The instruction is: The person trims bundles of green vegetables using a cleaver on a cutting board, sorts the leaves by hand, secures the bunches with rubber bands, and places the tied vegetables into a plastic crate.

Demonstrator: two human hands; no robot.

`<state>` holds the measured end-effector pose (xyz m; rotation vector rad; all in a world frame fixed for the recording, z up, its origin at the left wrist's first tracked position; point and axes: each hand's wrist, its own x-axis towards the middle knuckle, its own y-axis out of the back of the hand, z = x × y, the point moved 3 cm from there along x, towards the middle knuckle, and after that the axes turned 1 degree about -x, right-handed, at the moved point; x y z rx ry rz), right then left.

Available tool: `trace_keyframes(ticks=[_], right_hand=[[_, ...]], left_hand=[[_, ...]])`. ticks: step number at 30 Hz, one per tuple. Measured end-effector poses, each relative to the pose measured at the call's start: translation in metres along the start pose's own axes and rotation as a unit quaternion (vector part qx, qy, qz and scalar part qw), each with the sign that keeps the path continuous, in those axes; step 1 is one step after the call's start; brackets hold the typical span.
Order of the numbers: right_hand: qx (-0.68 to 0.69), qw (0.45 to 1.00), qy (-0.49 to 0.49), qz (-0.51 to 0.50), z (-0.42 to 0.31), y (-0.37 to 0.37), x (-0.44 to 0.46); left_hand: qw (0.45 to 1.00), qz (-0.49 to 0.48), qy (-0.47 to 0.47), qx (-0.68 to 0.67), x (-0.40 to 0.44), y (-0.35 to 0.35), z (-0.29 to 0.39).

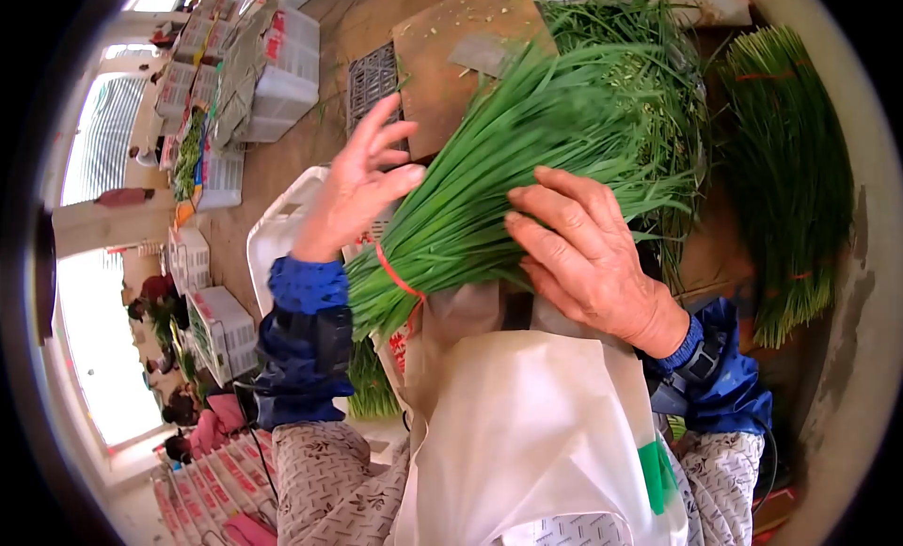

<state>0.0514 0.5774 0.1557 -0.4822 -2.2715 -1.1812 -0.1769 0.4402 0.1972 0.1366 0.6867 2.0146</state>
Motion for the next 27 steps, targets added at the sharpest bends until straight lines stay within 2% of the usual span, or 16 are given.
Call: trace_keyframes(ticks=[2, 6, 8, 10, 13, 17, 18, 22, 26, 27], right_hand=[[-0.001, 0.999, 0.048, -0.001, -0.013, 0.000, 0.023], [0.022, 0.981, 0.069, -0.179, -0.029, -0.031, 0.062], [-0.055, 0.961, 0.103, -0.252, -0.029, -0.063, 0.062], [-0.176, 0.957, 0.150, -0.174, -0.025, -0.085, 0.059], [-0.019, 0.975, 0.074, -0.207, -0.018, -0.070, 0.070], [0.031, 0.992, 0.018, -0.121, 0.007, -0.053, 0.079], [0.031, 0.992, -0.008, -0.125, 0.012, -0.045, 0.082], [0.013, 0.987, -0.115, -0.114, 0.017, -0.008, 0.089], [-0.153, 0.985, -0.077, 0.026, -0.011, 0.013, 0.097], [-0.161, 0.983, -0.083, 0.014, -0.022, 0.012, 0.096]], left_hand=[[0.999, 0.013, -0.027, 0.041, -0.020, 0.027, 0.004], [0.988, 0.120, 0.030, 0.092, -0.074, 0.067, -0.012], [0.983, 0.175, 0.047, 0.034, -0.105, 0.073, -0.031], [0.975, 0.203, 0.086, -0.014, -0.136, 0.077, -0.059], [0.966, 0.224, 0.113, -0.057, -0.170, 0.073, -0.094], [0.954, 0.228, 0.141, -0.137, -0.177, 0.057, -0.107], [0.952, 0.227, 0.138, -0.152, -0.173, 0.051, -0.108], [0.934, 0.163, 0.092, -0.303, -0.132, 0.012, -0.115], [0.867, 0.074, -0.111, -0.479, -0.058, -0.048, -0.074], [0.844, 0.103, -0.134, -0.509, -0.046, -0.063, -0.044]])
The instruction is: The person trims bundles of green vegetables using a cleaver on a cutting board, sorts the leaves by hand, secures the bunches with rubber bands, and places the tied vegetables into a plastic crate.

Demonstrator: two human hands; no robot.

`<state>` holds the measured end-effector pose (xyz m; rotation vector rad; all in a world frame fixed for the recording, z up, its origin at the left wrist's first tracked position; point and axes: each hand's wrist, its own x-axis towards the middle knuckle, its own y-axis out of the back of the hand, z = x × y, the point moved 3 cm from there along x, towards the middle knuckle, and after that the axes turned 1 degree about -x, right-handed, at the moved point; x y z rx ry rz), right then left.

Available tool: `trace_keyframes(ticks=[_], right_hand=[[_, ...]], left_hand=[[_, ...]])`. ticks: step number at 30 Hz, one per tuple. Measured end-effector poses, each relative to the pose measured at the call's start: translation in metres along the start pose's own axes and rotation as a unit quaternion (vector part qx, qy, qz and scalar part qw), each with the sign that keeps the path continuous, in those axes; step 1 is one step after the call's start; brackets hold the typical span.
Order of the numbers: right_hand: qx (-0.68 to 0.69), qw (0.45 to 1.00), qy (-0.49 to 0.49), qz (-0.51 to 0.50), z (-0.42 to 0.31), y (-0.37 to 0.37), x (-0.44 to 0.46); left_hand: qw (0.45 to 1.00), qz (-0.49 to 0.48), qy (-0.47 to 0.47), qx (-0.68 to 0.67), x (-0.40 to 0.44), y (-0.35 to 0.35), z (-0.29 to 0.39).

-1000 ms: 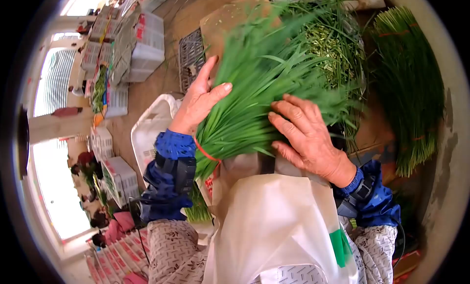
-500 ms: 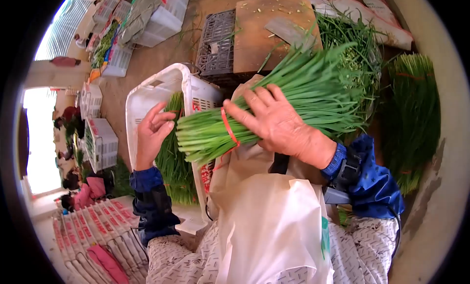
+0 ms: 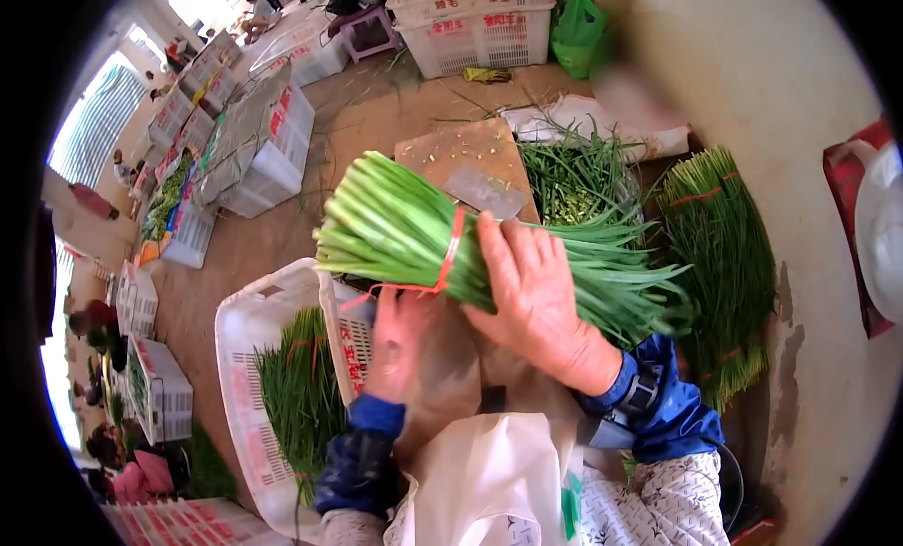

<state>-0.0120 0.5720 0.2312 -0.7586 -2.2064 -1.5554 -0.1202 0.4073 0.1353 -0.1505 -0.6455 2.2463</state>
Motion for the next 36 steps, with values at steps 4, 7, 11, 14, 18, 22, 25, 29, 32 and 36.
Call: trace_keyframes(ticks=[4, 7, 11, 14, 18, 22, 25, 29, 32, 36], right_hand=[[0.083, 0.994, 0.028, -0.066, -0.018, -0.003, -0.024], [0.169, 0.985, 0.003, -0.020, -0.001, 0.011, -0.029], [0.143, 0.990, -0.010, 0.005, 0.017, 0.008, -0.029], [0.163, 0.986, 0.010, -0.025, 0.013, 0.003, -0.024], [0.180, 0.978, 0.018, -0.099, 0.010, -0.014, -0.022], [0.127, 0.983, 0.029, -0.126, 0.002, -0.045, -0.044], [0.142, 0.977, 0.021, -0.159, 0.006, -0.041, -0.048], [0.164, 0.983, 0.022, -0.081, 0.013, -0.009, -0.028], [0.250, 0.966, -0.003, -0.068, 0.007, 0.010, -0.012], [0.300, 0.954, -0.008, -0.018, 0.003, 0.032, -0.004]], left_hand=[[0.985, 0.086, 0.061, -0.140, 0.019, -0.021, -0.025], [0.973, 0.043, 0.067, -0.215, 0.016, -0.005, -0.036], [0.985, 0.082, 0.086, -0.125, 0.015, -0.012, -0.029], [0.987, 0.069, 0.091, -0.118, 0.012, -0.004, -0.035], [0.987, 0.051, 0.098, -0.114, 0.011, -0.004, -0.033], [0.985, 0.027, 0.066, -0.159, 0.005, 0.020, -0.057], [0.989, 0.039, 0.053, -0.134, 0.000, 0.012, -0.046], [1.000, 0.013, 0.003, 0.013, 0.013, -0.009, -0.036], [0.953, -0.035, -0.133, 0.268, 0.021, -0.044, -0.026], [0.977, -0.132, -0.025, 0.166, 0.038, -0.067, -0.004]])
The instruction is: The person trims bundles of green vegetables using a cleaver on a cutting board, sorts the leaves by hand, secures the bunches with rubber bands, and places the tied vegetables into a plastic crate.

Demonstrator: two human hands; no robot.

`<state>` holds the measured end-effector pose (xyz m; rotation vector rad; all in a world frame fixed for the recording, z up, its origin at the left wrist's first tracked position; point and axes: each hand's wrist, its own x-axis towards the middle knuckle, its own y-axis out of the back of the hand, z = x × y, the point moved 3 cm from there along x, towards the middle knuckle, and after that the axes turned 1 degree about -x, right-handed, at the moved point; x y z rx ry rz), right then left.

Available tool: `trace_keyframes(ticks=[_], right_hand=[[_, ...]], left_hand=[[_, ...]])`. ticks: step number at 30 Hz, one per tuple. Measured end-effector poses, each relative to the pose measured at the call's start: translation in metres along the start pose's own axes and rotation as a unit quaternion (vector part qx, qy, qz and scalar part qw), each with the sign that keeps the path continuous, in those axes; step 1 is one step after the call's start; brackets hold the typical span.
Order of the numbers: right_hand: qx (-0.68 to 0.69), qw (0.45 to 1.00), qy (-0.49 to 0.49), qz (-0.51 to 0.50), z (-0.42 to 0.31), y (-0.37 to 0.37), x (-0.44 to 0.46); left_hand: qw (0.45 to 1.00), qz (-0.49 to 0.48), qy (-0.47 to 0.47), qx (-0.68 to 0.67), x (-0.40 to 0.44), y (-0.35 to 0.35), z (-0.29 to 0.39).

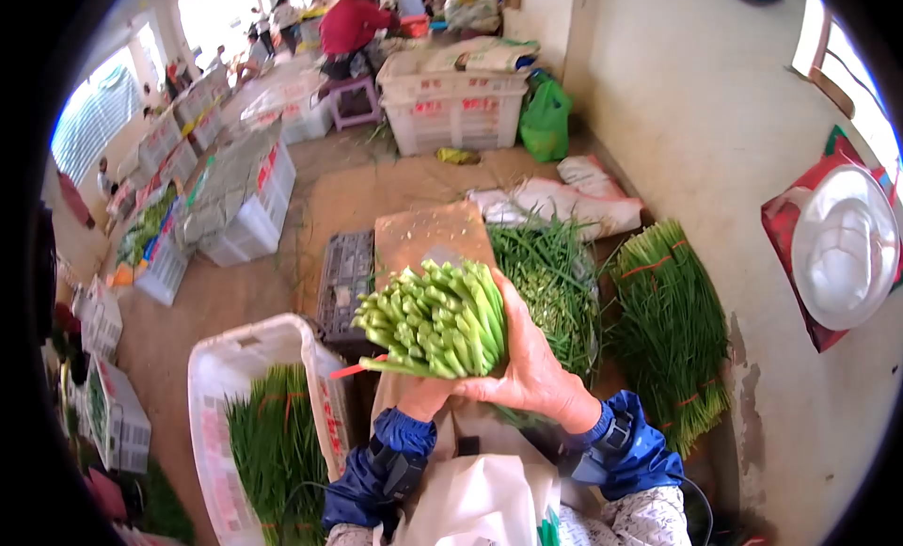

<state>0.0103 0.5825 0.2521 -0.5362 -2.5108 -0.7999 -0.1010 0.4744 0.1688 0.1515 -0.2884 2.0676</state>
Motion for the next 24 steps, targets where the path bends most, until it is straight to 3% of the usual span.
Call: trace_keyframes(ticks=[1, 3, 4, 5, 6, 7, 8, 9, 11, 13, 15, 17, 19, 20, 21, 23, 24], right_hand=[[-0.009, 0.999, 0.034, 0.000, -0.005, 0.008, 0.002], [0.106, 0.994, -0.004, 0.012, -0.012, 0.018, 0.002], [0.119, 0.993, 0.011, -0.005, -0.013, 0.025, 0.005], [0.132, 0.991, 0.024, -0.020, -0.013, 0.032, 0.009], [0.232, 0.972, 0.013, -0.015, -0.014, 0.033, 0.010], [0.335, 0.942, -0.001, -0.011, -0.015, 0.029, 0.010], [0.346, 0.938, -0.012, -0.026, -0.016, 0.026, 0.006], [0.361, 0.931, -0.028, -0.042, -0.014, 0.025, -0.001], [0.413, 0.907, -0.061, -0.060, 0.015, -0.009, -0.033], [0.570, 0.798, -0.193, 0.008, 0.022, -0.032, -0.065], [0.569, 0.794, -0.198, 0.077, 0.046, -0.060, -0.093], [0.539, 0.804, -0.223, 0.116, 0.058, -0.070, -0.108], [0.505, 0.818, -0.247, 0.125, 0.056, -0.068, -0.107], [0.491, 0.827, -0.249, 0.110, 0.052, -0.067, -0.105], [0.478, 0.837, -0.249, 0.093, 0.049, -0.066, -0.103], [0.440, 0.870, -0.224, 0.016, 0.047, -0.060, -0.099], [0.419, 0.883, -0.211, -0.018, 0.047, -0.054, -0.098]], left_hand=[[1.000, -0.012, -0.003, 0.004, 0.006, 0.003, 0.010], [0.995, -0.032, -0.058, 0.077, 0.018, 0.023, 0.039], [0.999, -0.040, -0.026, 0.023, 0.024, 0.034, 0.055], [0.938, 0.009, 0.148, -0.313, 0.028, 0.036, 0.078], [0.927, -0.047, 0.205, -0.309, 0.038, 0.038, 0.103], [0.965, -0.219, 0.130, -0.057, 0.046, 0.029, 0.137], [0.924, -0.338, -0.019, 0.177, 0.053, 0.018, 0.174], [0.878, -0.383, 0.033, 0.286, 0.063, 0.030, 0.152], [0.860, -0.373, 0.345, 0.038, 0.050, 0.038, 0.109], [0.847, -0.316, 0.428, 0.015, 0.026, 0.048, 0.073], [0.931, -0.156, 0.308, 0.117, -0.002, 0.058, 0.056], [0.954, -0.040, 0.135, 0.266, -0.039, 0.074, 0.047], [0.941, 0.004, 0.025, 0.339, -0.074, 0.050, 0.052], [0.840, -0.075, -0.037, 0.537, -0.076, 0.034, 0.054], [0.789, -0.087, -0.020, 0.608, -0.067, 0.009, 0.053], [0.866, 0.016, 0.018, 0.500, -0.063, 0.024, 0.018], [0.915, 0.011, 0.066, 0.397, -0.058, 0.033, 0.019]])
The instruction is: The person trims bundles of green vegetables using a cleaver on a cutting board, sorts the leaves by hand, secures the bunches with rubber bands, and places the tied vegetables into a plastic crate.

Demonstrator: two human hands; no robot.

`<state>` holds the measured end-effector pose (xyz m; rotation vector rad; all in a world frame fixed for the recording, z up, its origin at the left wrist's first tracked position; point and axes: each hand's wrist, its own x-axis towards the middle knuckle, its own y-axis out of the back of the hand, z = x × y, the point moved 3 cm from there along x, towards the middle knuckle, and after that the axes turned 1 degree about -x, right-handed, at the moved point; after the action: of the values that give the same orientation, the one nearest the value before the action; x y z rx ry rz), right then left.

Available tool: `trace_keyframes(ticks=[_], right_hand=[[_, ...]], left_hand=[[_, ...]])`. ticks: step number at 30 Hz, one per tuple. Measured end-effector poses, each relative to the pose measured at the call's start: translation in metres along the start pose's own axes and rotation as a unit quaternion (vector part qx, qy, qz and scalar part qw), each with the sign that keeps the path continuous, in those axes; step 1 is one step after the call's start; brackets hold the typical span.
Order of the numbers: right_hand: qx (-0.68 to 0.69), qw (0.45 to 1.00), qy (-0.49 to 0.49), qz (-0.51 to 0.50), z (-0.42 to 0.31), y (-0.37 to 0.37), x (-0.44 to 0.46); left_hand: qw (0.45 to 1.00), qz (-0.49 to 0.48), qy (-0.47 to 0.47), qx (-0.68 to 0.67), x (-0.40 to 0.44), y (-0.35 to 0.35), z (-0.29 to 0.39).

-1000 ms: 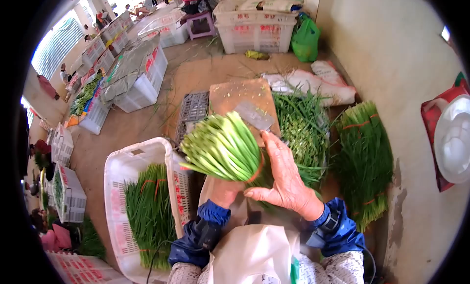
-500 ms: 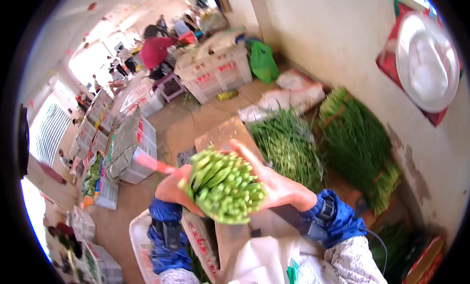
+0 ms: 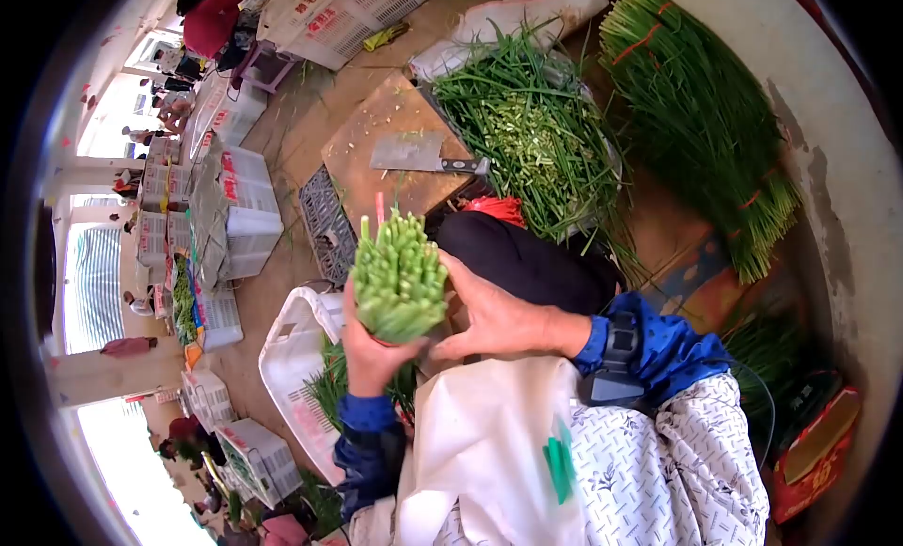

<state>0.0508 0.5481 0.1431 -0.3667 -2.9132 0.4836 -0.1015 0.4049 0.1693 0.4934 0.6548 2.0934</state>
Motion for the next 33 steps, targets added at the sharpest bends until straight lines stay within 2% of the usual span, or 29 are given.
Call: trace_keyframes(ticks=[1, 3, 4, 5, 7, 10, 14, 18, 21, 22, 25, 28, 31, 33], right_hand=[[-0.073, 0.997, 0.006, -0.029, -0.011, 0.006, -0.002], [-0.091, 0.995, -0.005, -0.035, 0.005, 0.022, -0.010], [-0.097, 0.995, 0.021, 0.000, 0.020, 0.033, -0.010], [-0.076, 0.994, 0.027, 0.080, 0.035, 0.045, -0.009], [0.002, 0.989, -0.010, 0.150, 0.037, 0.066, 0.002], [0.045, 0.982, 0.015, 0.182, 0.027, 0.076, 0.028], [-0.080, 0.978, 0.151, 0.124, 0.017, 0.075, 0.053], [-0.108, 0.983, 0.130, 0.068, 0.011, 0.083, 0.058], [-0.154, 0.981, 0.096, 0.063, -0.001, 0.092, 0.059], [-0.170, 0.970, 0.164, 0.050, -0.008, 0.088, 0.058], [-0.176, 0.974, 0.144, 0.018, -0.007, 0.081, 0.060], [-0.221, 0.960, 0.170, -0.002, -0.013, 0.079, 0.059], [-0.260, 0.947, 0.189, 0.002, -0.012, 0.076, 0.058], [-0.335, 0.911, 0.238, 0.047, -0.011, 0.071, 0.057]], left_hand=[[0.999, -0.021, -0.035, 0.000, 0.009, 0.008, -0.005], [0.994, -0.103, 0.022, -0.032, 0.015, 0.021, -0.024], [0.991, -0.126, 0.027, -0.027, 0.019, 0.023, -0.027], [0.988, -0.135, 0.046, -0.053, 0.021, 0.023, -0.032], [0.978, -0.155, 0.085, -0.109, 0.025, 0.017, -0.040], [0.974, -0.178, 0.094, -0.099, 0.034, 0.013, -0.036], [0.972, -0.185, 0.095, -0.110, 0.038, 0.015, -0.038], [0.972, -0.193, 0.092, -0.102, 0.038, 0.016, -0.044], [0.964, -0.204, 0.117, -0.122, 0.040, 0.014, -0.039], [0.965, -0.206, 0.116, -0.116, 0.040, 0.013, -0.040], [0.971, -0.215, 0.090, -0.058, 0.043, 0.012, -0.037], [0.975, -0.215, 0.055, -0.027, 0.044, 0.011, -0.033], [0.975, -0.206, 0.059, -0.050, 0.044, 0.008, -0.033], [0.975, -0.214, 0.044, -0.038, 0.045, 0.005, -0.032]])
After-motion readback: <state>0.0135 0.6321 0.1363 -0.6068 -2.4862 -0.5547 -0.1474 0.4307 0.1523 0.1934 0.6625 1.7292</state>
